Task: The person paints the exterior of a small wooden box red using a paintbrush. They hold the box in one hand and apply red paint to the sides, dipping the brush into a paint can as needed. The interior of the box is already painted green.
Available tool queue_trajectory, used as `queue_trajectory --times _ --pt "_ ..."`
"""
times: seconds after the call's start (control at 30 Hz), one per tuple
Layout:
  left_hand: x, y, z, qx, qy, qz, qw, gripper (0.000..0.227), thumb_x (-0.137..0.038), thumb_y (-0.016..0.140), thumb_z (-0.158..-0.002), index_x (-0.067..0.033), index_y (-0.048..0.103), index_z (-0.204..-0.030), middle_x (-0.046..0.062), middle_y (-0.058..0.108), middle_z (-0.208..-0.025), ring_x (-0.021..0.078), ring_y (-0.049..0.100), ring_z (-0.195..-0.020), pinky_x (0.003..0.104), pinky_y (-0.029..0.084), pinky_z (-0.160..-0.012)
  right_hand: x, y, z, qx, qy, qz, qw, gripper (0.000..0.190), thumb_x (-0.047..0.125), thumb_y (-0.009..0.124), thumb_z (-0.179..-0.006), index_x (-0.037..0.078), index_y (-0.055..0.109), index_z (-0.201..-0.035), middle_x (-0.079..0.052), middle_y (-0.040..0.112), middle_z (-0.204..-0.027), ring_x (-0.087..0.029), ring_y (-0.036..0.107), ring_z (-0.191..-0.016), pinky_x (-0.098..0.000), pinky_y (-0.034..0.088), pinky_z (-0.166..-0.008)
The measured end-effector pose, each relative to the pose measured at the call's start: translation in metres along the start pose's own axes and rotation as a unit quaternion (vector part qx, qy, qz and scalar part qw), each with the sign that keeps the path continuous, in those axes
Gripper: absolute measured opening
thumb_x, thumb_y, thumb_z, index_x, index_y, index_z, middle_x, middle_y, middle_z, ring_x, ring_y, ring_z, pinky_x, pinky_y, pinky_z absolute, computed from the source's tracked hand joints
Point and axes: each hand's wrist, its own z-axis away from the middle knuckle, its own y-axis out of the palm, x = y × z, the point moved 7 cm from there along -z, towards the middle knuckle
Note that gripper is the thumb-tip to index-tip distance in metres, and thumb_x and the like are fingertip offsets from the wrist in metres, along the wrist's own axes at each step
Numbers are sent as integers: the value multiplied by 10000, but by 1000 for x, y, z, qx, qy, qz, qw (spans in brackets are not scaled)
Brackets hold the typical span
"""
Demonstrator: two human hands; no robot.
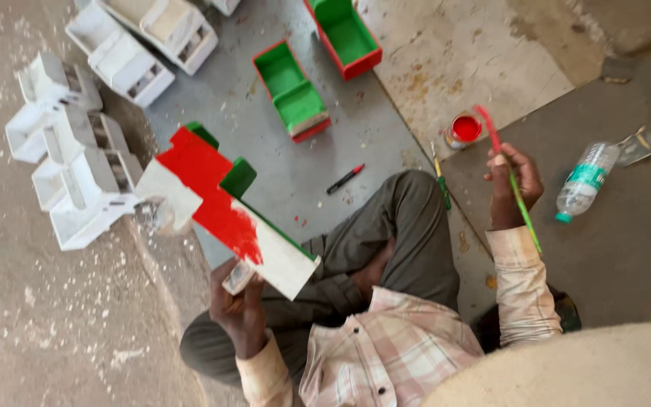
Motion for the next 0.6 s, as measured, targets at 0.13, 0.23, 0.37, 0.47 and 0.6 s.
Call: queue_trajectory --times 0.13,0.23,0.37,0.47,0.6 --pt "-1 6 0 -3 -15 -5 1000 341 17 751 -954 16 617 -1267 67 698 -1150 120 668 -1013 256 579 -889 -12 -12 -15 -13 -14 127 992 264 140 737 -1030 -41 721 -1222 -109 725 -966 -109 653 -792 -253 556 -709" --pt "-8 10 -1 5 23 -49 999 333 34 762 -944 28 642 -1254 75 634 -1228 131 641 -1056 261 560 -899 -26 -15 -24 -4 -43 182 982 255 131 792 -994 -42 715 -1163 -108 763 -975 -103 687 -840 -255 574 -773" --pt "-9 13 -3 1 0 -35 999 312 36 744 -955 20 640 -1249 74 636 -1232 131 656 -1063 261 574 -902 -42 -17 -38 8 -62 256 965 215 118 805 -946 -21 778 -1107 -134 773 -964 -161 719 -833 -299 579 -770" --pt "-8 17 -4 -1 -14 -17 1000 322 27 733 -957 10 628 -1262 67 653 -1220 131 671 -1064 266 588 -907 -53 -16 -46 16 -95 294 951 211 128 818 -920 -10 791 -1078 -167 767 -977 -233 748 -854 -341 591 -790" --pt "-7 18 -3 1 -12 -20 1000 327 24 741 -965 6 624 -1270 61 670 -1195 125 669 -1051 265 578 -912 -78 -18 -52 21 -83 320 944 218 157 815 -903 6 797 -1060 -189 760 -958 -284 751 -850 -368 591 -796"
